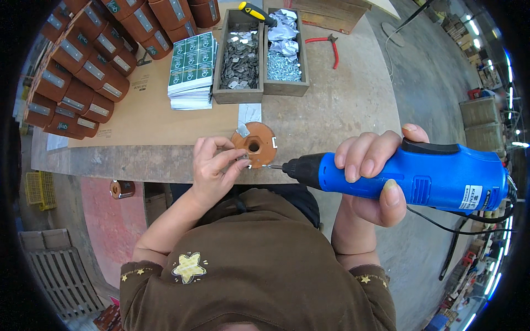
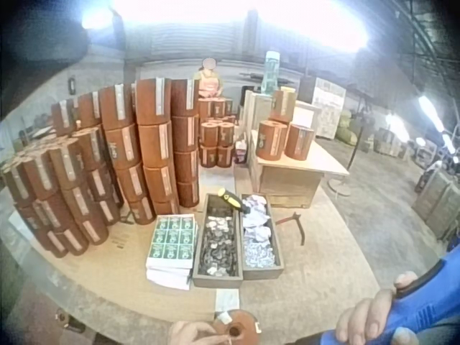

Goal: Assembling cylindrical wood components by attaching metal plates with an electric screwdriver.

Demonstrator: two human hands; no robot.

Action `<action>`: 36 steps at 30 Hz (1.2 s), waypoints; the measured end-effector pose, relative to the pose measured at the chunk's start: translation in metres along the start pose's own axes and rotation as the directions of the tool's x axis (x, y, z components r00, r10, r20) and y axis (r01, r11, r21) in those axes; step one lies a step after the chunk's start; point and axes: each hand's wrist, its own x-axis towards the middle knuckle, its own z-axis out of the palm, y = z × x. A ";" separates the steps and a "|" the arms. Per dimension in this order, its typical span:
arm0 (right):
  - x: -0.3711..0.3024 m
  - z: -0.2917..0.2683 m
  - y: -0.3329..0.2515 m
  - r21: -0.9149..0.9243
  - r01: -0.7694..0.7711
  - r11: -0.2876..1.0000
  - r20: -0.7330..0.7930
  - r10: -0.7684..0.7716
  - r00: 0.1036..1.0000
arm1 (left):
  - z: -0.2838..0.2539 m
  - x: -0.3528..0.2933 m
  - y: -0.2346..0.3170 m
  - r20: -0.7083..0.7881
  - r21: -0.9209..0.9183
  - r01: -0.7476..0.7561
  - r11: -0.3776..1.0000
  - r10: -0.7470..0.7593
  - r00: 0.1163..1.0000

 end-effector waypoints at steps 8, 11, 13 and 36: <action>-0.004 -0.002 0.000 -0.002 -0.014 1.000 -0.048 0.014 0.999 | -0.027 0.025 -0.009 0.293 -0.020 -0.132 0.991 0.132 0.947; -0.003 -0.001 -0.001 0.012 -0.024 1.000 -0.053 0.025 0.998 | -0.027 0.035 -0.013 0.414 -0.029 -0.199 0.979 0.193 0.889; -0.003 -0.001 -0.002 -0.003 -0.017 1.000 -0.033 0.017 0.999 | -0.027 0.035 -0.017 0.467 -0.065 -0.240 0.969 0.242 0.851; -0.004 -0.001 0.007 0.006 -0.034 0.999 0.028 0.033 0.999 | 0.009 -0.009 0.016 0.148 0.070 -0.076 0.995 0.065 0.987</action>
